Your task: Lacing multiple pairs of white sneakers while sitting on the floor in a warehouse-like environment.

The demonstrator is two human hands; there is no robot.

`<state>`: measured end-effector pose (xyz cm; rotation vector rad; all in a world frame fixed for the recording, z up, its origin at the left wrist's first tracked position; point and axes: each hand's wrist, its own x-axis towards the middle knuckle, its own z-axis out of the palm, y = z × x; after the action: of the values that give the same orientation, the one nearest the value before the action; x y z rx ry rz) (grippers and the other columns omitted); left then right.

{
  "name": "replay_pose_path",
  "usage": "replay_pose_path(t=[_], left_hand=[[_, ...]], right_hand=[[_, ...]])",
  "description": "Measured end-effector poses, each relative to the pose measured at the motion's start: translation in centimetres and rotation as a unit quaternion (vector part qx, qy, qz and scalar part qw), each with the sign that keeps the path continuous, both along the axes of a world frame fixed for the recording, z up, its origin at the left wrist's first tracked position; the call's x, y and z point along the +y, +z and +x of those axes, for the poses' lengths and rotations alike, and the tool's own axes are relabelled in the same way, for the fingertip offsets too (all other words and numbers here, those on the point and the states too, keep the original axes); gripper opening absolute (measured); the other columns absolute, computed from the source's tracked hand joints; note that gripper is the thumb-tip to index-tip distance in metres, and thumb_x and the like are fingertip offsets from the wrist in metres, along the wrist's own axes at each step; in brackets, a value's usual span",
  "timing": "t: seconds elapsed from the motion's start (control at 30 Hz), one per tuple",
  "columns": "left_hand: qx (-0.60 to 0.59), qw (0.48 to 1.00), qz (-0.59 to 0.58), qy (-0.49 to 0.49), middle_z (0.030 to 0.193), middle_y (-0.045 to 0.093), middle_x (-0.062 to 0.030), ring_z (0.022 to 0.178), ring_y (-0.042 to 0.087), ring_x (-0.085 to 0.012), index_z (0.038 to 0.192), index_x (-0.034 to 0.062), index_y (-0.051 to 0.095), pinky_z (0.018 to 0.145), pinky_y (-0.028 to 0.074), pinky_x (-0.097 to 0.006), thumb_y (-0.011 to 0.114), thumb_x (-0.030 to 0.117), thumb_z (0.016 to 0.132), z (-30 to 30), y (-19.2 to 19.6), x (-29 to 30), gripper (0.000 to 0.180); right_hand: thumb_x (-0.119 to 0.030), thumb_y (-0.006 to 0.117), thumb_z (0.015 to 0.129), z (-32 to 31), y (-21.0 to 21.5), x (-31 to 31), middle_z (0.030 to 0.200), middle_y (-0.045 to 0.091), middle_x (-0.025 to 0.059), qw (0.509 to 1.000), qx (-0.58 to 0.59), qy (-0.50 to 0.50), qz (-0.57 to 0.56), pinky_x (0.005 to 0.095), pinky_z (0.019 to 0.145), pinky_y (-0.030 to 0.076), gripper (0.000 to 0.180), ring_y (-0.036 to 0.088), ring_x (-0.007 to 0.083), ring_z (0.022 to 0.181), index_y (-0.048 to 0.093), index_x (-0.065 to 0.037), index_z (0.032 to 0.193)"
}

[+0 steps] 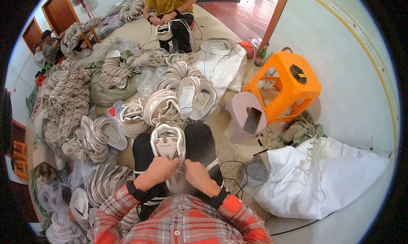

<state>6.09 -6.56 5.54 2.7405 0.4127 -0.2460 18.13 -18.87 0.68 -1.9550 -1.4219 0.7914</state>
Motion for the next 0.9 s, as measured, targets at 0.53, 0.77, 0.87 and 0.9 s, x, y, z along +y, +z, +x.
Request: replay_pose_path(t=[0.53, 0.77, 0.87, 0.9], left_hand=[[-0.139, 0.978, -0.031, 0.155, 0.069, 0.06, -0.0149, 0.061, 0.061, -0.0245, 0.086, 0.004, 0.051, 0.051, 0.046, -0.034, 0.05, 0.013, 0.085, -5.8, 3.3, 5.5, 0.009], [-0.185, 0.393, -0.849, 0.301, 0.077, 0.057, -0.0086, 0.08, 0.058, -0.025, 0.08, 0.0056, 0.052, 0.074, 0.044, -0.034, 0.047, 0.021, 0.088, -8.3, -1.8, 2.6, 0.018], [-0.229, 0.252, -0.899, 0.275, 0.075, 0.055, -0.008, 0.08, 0.056, -0.0263, 0.077, 0.0061, 0.05, 0.077, 0.044, -0.036, 0.044, 0.017, 0.087, -8.0, -2.4, 1.7, 0.016], [-0.236, 0.205, -0.906, 0.286, 0.073, 0.053, -0.0078, 0.077, 0.053, -0.0261, 0.076, 0.005, 0.05, 0.075, 0.044, -0.036, 0.045, 0.016, 0.085, -7.9, -2.2, 1.4, 0.015]], right_hand=[[-0.011, 0.065, 0.07, -0.2, 3.5, -0.5, 0.079, 0.046, 0.0072, 0.969, -0.221, 0.08, 0.078, 0.0364, 0.068, 0.035, 0.008, 0.044, 0.0254, 0.08, 0.06, -0.007, 0.073], [-0.009, 0.058, 0.077, 1.8, 6.6, 2.4, 0.087, 0.046, 0.0146, 0.978, -0.153, 0.117, 0.085, 0.0409, 0.066, 0.044, 0.013, 0.053, 0.0325, 0.08, 0.05, 0.0, 0.082], [-0.01, 0.06, 0.079, 1.6, 8.1, 2.6, 0.079, 0.045, 0.013, 0.967, -0.208, 0.141, 0.025, 0.041, 0.059, 0.043, 0.012, 0.052, 0.0308, 0.072, 0.052, -0.002, 0.081], [-0.01, 0.06, 0.079, 1.9, 8.2, 2.6, 0.079, 0.045, 0.013, 0.966, -0.212, 0.142, 0.023, 0.041, 0.059, 0.043, 0.012, 0.052, 0.0308, 0.072, 0.052, -0.002, 0.081]])
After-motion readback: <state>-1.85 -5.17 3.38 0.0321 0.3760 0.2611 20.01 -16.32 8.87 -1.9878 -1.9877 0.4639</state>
